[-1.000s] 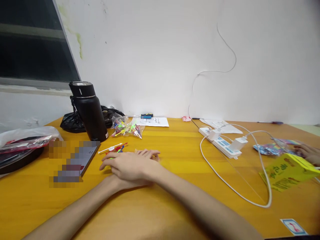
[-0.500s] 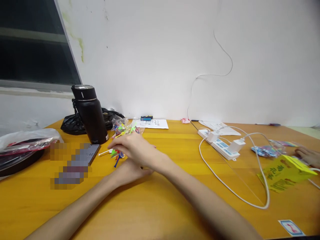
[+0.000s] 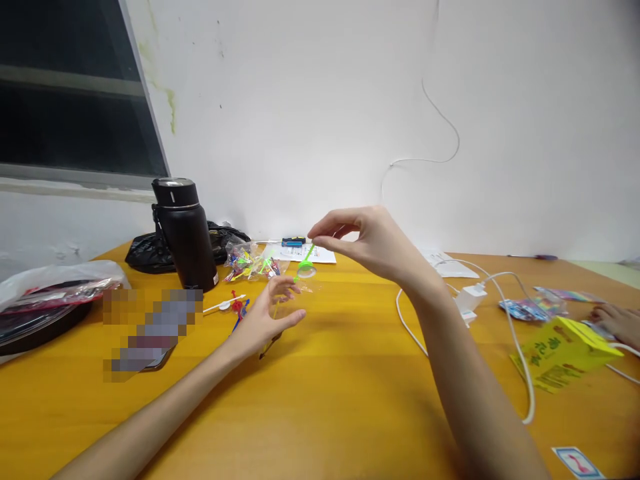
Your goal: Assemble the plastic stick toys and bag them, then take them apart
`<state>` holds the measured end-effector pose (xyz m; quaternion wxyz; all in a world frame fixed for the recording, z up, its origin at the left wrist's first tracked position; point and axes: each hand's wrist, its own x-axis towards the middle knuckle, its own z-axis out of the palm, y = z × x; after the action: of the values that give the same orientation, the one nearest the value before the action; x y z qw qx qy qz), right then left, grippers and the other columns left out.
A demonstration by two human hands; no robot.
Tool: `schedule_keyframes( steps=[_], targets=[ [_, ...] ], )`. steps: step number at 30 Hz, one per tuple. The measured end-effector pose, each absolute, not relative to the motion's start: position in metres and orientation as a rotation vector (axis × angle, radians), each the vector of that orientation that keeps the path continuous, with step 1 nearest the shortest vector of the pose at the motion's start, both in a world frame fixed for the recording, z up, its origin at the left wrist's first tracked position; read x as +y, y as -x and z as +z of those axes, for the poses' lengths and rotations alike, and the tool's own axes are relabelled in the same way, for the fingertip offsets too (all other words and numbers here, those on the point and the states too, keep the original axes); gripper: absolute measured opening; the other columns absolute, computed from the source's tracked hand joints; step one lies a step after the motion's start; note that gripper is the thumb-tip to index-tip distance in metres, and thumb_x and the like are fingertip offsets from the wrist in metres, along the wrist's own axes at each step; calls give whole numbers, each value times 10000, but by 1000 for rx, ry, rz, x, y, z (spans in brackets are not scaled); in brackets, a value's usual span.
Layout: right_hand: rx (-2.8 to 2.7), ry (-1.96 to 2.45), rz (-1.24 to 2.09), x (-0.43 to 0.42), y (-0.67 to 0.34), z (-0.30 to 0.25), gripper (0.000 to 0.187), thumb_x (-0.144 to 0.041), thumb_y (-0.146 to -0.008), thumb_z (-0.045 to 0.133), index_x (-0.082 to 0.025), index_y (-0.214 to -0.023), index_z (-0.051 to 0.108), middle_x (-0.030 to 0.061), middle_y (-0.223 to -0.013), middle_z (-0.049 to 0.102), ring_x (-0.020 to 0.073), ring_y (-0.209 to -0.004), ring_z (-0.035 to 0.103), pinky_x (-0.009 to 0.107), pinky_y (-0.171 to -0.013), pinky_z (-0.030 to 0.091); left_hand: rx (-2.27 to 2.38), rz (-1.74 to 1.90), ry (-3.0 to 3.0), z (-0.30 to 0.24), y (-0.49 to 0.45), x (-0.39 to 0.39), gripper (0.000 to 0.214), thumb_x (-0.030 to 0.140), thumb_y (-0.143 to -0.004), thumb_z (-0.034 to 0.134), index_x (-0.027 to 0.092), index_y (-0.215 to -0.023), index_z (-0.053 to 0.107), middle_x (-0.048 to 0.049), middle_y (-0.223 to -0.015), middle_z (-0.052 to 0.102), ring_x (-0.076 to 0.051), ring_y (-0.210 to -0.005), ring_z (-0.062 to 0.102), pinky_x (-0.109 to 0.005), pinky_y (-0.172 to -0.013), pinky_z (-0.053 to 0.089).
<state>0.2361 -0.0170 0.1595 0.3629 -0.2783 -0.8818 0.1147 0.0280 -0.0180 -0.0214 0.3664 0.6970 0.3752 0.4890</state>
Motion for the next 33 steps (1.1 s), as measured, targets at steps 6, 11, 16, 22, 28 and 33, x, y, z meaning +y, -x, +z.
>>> schedule_keyframes(
  steps=[6, 11, 16, 22, 28, 33],
  targets=[
    [-2429, 783, 283, -9, -226, 144, 130, -182, -884, 642, -176, -914, 768, 28, -832, 757, 128, -751, 672, 257, -709, 479, 948, 1266, -1736, -25, -29, -17, 605, 424, -826, 741, 292, -1333, 439, -87, -1392, 538, -244, -1264, 549, -455, -1117, 387],
    [-2557, 779, 267, -2, -211, 128, 123, -150, -877, 657, -185, -907, 770, 16, -829, 759, 114, -723, 657, 245, -672, 434, 929, 1269, -1793, -18, -31, -20, 527, 408, -845, 719, 287, -1292, 468, -66, -1315, 571, -228, -1281, 524, -432, -1133, 379],
    [-2627, 725, 228, 3, -207, 123, 140, -154, -883, 662, -202, -931, 784, 33, -909, 768, 153, -864, 670, 279, -777, 448, 948, 1253, -1786, -19, -31, -18, 572, 392, -853, 716, 272, -1343, 445, -75, -1291, 577, -224, -1223, 542, -429, -1105, 394],
    [-2508, 680, 353, 12, -209, 120, 173, -205, -936, 599, -189, -1001, 759, 34, -935, 762, 134, -839, 667, 269, -763, 466, 942, 1243, -1874, -15, -32, -23, 482, 350, -867, 696, 262, -1290, 482, -61, -1203, 599, -214, -1156, 559, -411, -1084, 398],
    [-2317, 649, 740, 42, -209, 94, 281, -222, -1005, 442, -155, -1166, 663, 60, -948, 743, 119, -834, 659, 269, -810, 514, 880, 1072, -2027, 0, -38, -45, 468, 314, -862, 688, 274, -1285, 491, -47, -1170, 615, -216, -1124, 577, -387, -1039, 433],
    [-2524, 649, 990, 68, -195, 45, 240, -230, -972, 525, -145, -1143, 670, 86, -1051, 727, 164, -963, 673, 299, -871, 531, 825, 951, -2069, 4, -40, -52, 511, 277, -827, 705, 273, -1289, 485, -43, -1149, 614, -210, -1085, 594, -394, -997, 468]
  ],
)
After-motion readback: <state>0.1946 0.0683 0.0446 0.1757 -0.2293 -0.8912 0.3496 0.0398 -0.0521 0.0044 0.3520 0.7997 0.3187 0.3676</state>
